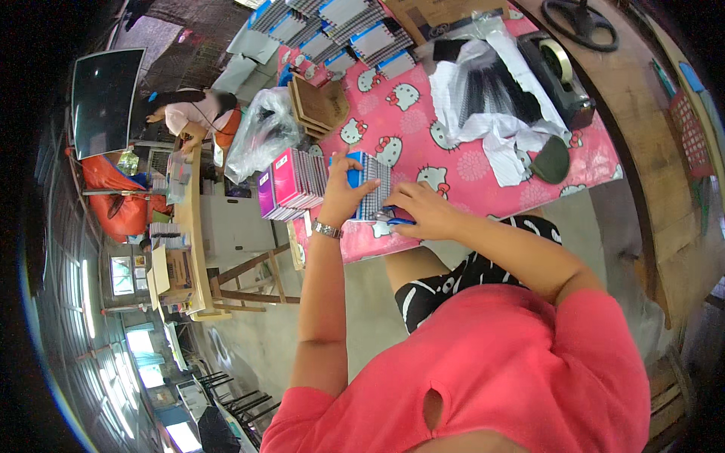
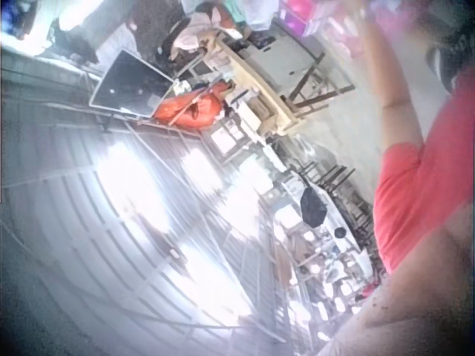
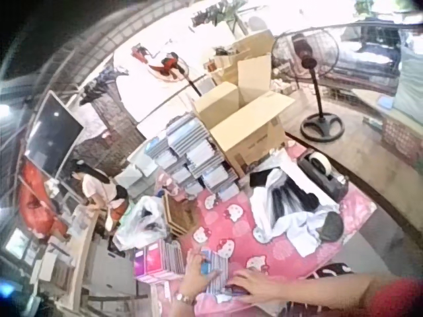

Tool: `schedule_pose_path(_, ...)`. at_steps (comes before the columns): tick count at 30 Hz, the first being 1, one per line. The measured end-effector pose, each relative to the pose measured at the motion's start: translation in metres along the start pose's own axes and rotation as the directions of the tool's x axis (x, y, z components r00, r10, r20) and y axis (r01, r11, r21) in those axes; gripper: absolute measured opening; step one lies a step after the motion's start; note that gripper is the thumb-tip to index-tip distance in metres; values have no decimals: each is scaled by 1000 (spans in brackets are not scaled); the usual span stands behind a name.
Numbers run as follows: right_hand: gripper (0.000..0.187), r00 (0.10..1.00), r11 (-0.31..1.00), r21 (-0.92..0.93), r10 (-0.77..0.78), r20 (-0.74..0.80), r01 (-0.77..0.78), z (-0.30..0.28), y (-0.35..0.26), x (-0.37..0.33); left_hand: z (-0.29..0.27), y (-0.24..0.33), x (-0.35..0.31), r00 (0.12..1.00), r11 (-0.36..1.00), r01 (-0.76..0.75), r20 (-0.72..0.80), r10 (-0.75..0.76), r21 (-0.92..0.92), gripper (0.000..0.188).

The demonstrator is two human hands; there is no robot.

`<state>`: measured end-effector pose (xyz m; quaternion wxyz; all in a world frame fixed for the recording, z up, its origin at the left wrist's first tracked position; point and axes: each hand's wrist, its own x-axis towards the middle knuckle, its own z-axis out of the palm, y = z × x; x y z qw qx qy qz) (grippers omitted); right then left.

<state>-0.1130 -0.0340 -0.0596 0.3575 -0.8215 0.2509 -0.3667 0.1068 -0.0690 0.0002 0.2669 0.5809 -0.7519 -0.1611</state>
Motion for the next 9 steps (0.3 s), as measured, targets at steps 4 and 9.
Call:
schedule_pose_path(4, 50, 999, 999, 2, -47, 3, 47, 13, 13, -1, 4, -1, -1, 999, 999, 12, 50, -14, 48, 44)
schedule_pose_path(9, 54, 999, 999, 31, 6, 47, -8, 14, 12, 3, 0, -6, -2, 998, 1000, 0, 59, -2, 17, 42)
